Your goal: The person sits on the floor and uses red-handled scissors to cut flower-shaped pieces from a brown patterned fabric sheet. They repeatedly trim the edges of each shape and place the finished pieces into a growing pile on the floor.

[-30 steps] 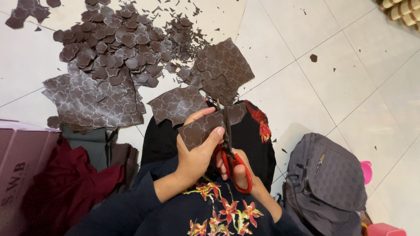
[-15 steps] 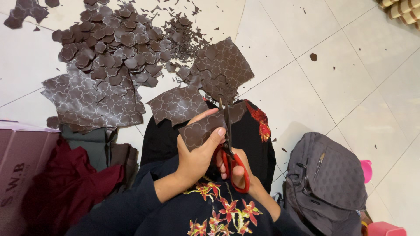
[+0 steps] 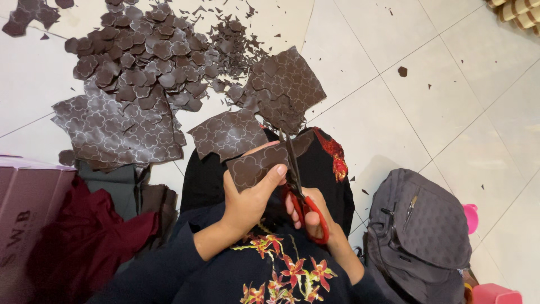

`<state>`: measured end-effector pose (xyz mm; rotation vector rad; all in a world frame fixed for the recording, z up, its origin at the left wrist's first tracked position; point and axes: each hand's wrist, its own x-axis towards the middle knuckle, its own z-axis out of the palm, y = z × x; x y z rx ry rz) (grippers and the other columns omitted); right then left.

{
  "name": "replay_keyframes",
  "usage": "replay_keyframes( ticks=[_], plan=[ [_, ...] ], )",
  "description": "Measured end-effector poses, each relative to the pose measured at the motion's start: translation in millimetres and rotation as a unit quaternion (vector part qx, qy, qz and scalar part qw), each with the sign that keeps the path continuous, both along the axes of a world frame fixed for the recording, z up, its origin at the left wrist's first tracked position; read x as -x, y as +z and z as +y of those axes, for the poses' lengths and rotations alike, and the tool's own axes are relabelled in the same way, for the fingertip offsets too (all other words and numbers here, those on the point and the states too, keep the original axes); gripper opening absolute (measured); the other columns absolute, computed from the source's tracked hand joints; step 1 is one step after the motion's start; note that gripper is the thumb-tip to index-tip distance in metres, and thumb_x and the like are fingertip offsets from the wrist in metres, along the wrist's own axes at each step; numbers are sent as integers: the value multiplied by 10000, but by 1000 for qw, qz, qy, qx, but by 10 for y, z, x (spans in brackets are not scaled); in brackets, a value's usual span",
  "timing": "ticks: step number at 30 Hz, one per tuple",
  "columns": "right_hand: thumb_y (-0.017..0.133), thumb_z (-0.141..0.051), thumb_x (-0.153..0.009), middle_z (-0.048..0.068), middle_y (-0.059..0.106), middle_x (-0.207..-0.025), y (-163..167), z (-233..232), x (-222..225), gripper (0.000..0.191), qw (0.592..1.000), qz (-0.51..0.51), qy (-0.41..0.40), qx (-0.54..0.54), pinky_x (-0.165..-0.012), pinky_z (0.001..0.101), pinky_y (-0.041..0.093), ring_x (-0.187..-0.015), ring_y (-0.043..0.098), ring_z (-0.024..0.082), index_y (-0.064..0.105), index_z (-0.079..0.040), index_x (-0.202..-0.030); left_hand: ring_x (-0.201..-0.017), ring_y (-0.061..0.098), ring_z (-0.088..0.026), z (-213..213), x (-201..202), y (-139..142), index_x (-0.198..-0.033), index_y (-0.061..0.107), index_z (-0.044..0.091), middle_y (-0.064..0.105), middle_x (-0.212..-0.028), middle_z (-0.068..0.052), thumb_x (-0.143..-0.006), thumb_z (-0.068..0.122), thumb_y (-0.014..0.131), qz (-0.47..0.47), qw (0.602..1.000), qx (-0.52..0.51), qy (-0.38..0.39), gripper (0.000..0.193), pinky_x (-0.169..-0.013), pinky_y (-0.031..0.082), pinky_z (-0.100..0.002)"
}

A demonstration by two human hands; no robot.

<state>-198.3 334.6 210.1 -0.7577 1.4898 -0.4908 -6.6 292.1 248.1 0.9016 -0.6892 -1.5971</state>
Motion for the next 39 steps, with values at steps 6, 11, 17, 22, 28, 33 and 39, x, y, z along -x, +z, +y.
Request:
replay_keyframes(
  ticks=[6,11,17,22,28,33,39],
  plan=[
    [449,-1074,-437,-42,530,-594,59,16,61,1043,975,-28,112,191,-428,179,431,-470,533,40,550,-80,-739,-813,687,-94,-12,-27,-22,-1288,665,-33,742,-974,-49,-928,86,734,-14,1000,8,-9,385,-736,587,-245],
    [464,-1063,-432,-37,518,-561,58,23,95,1032,977,-25,116,179,-415,185,422,-444,526,48,542,-74,-716,-790,682,-93,-22,-36,-51,-1254,689,-33,744,-955,-44,-917,77,744,-19,1000,2,-6,359,-715,582,-246],
    [488,-1041,-410,-42,527,-557,-1,53,180,1013,982,-7,108,155,-411,177,430,-440,531,39,548,-74,-709,-763,682,-94,-40,-64,-103,-1195,716,-43,746,-924,-50,-917,63,750,-61,998,12,-8,300,-692,571,-247],
    [521,-1023,-447,-26,515,-541,-42,83,175,999,987,14,87,131,-393,185,412,-430,505,52,543,-55,-694,-758,677,-79,-77,-64,-144,-1182,701,-12,733,-915,-29,-887,56,737,-34,999,2,-6,305,-691,578,-241],
    [504,-1024,-638,-24,493,-782,129,39,161,1154,964,-59,130,225,-650,232,433,-709,502,81,623,16,-1124,-699,681,-97,-97,-107,-209,-956,725,-19,722,-821,-39,-900,104,763,-75,996,3,-39,140,-635,575,-260],
    [456,-1051,-647,-16,498,-815,199,-23,120,1238,951,-30,184,245,-703,254,443,-763,497,97,634,47,-1191,-656,657,-98,-111,-139,-195,-941,755,14,731,-769,-19,-882,153,764,-148,984,49,-84,152,-587,523,-263],
    [469,-1063,-593,-17,498,-811,202,-51,109,1249,953,-40,195,228,-661,252,423,-734,482,92,633,37,-1162,-628,698,-121,-180,-215,-86,-931,764,38,761,-738,-46,-845,186,757,-259,951,113,-123,171,-599,547,-299]
  ],
)
